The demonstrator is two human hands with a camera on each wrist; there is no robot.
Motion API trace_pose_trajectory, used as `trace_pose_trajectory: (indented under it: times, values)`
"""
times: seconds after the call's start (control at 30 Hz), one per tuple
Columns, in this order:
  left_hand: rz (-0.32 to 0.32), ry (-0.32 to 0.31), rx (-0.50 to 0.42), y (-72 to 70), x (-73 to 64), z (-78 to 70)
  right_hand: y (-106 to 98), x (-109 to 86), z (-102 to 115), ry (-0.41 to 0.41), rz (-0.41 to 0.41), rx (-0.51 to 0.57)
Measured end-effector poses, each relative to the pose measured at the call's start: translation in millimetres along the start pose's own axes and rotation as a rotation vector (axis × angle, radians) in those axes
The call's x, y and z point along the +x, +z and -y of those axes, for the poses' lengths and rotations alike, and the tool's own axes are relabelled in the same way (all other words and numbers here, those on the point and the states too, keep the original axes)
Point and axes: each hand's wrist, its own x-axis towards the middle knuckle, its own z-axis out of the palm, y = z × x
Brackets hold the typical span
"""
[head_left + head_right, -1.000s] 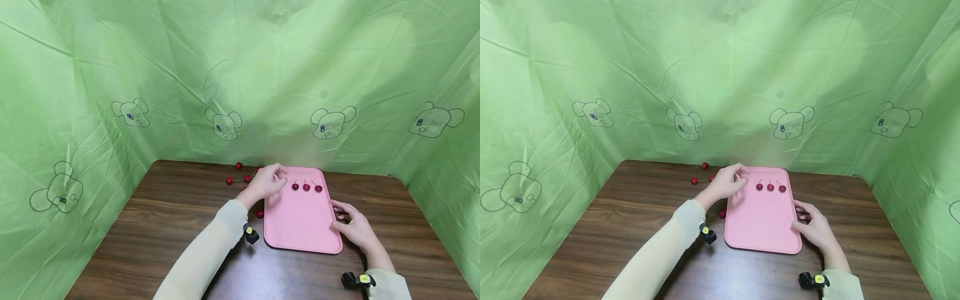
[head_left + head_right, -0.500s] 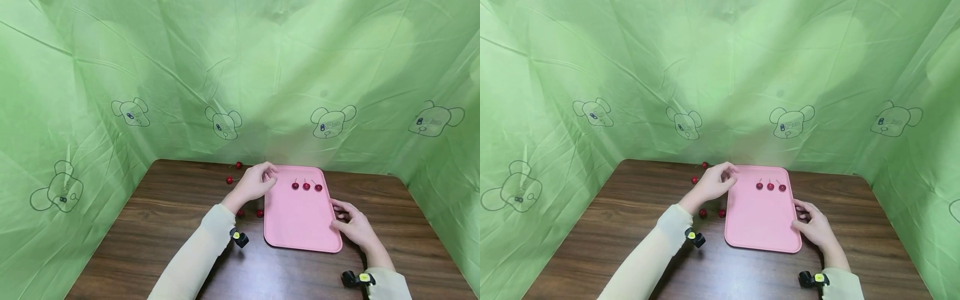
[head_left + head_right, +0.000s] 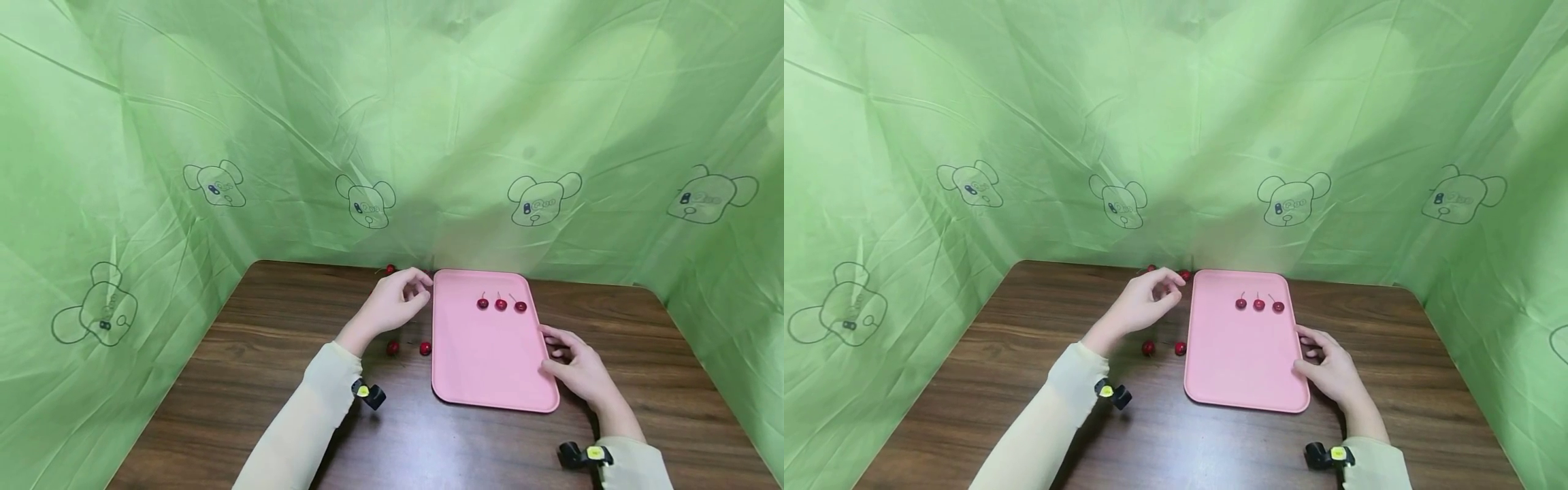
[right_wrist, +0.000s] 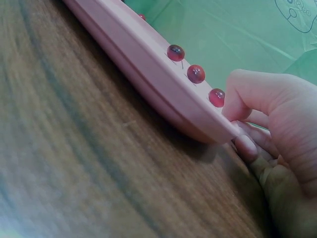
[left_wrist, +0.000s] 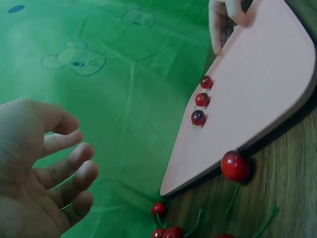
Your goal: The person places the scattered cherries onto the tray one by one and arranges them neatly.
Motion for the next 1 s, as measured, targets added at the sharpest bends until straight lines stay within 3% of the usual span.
trace_pose_trajectory:
  times: [0.43,0.73,1.0]
  values:
    - [0.049,-0.024,-0.015,-15.5,-35.6,33.7,1.9,0.4,-0.9,-0.030,-0.009,0.028]
    - [0.130,-0.026,-0.014,-13.9,-56.3,58.7,0.9,0.3,1.0,-0.005,-0.003,0.010]
    - [0.194,-0.019,-0.028,-12.3,-67.0,67.0,1.1,-0.4,1.5,-0.031,-0.007,0.019]
